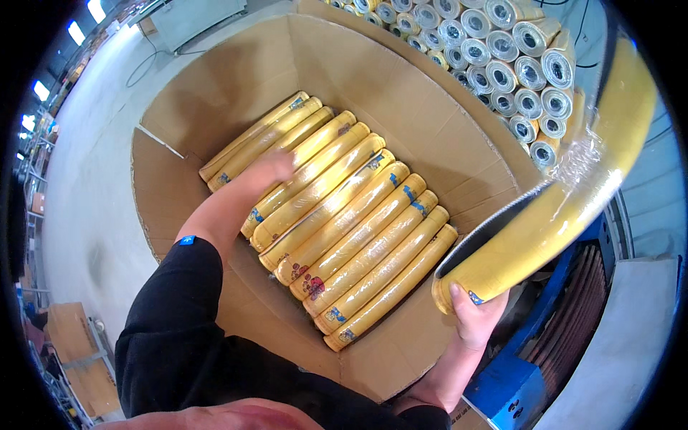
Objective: The person repeatedly picks up yellow cylindrical rolls from a nearby stack and places them into a large cardboard box. They arrange the rolls side-by-side to fill the box, occasionally adjusting their position.
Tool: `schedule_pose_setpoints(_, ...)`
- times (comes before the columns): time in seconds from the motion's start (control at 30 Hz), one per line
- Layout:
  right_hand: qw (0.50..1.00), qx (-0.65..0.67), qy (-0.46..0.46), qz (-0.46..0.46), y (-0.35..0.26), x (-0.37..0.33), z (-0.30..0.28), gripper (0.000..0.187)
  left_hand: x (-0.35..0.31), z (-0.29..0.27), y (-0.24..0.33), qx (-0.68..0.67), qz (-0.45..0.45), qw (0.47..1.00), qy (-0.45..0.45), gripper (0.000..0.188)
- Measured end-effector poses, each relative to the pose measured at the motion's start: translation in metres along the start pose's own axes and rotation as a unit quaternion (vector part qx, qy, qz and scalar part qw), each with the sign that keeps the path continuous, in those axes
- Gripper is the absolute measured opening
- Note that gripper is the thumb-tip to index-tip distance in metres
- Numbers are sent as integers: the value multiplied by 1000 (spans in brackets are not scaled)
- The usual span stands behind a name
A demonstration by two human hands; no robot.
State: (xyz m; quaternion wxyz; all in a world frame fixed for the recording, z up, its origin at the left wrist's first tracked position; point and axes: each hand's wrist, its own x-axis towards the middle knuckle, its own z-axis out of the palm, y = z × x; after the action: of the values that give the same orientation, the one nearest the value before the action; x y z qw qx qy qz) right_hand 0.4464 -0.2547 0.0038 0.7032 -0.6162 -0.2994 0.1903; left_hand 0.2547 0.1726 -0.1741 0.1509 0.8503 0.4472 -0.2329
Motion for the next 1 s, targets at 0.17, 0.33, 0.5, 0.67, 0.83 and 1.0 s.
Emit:
schedule_pose_setpoints(0.17,992,-121,1,-24,-11,6,22,63,-134,-64,147,-630,455,623,-89,98)
schedule_pose_setpoints(0.33,880,-423,-154,-150,-28,8,39,90,-230,-115,233,-758,455,464,63,101)
schedule_pose_setpoints(0.5,921,-300,-205,-139,-24,15,37,74,-165,-114,178,-785,281,536,133,58)
schedule_pose_setpoints(0.67,937,-269,-164,-151,-16,20,19,63,-59,-72,-12,-349,119,868,333,83)
schedule_pose_setpoints(0.83,962,-207,-165,-67,-7,24,22,59,-28,-16,-116,-247,70,940,227,88)
schedule_pose_setpoints(1.0,966,-192,-170,-32,-6,27,28,55,33,61,-139,-265,24,940,212,87)
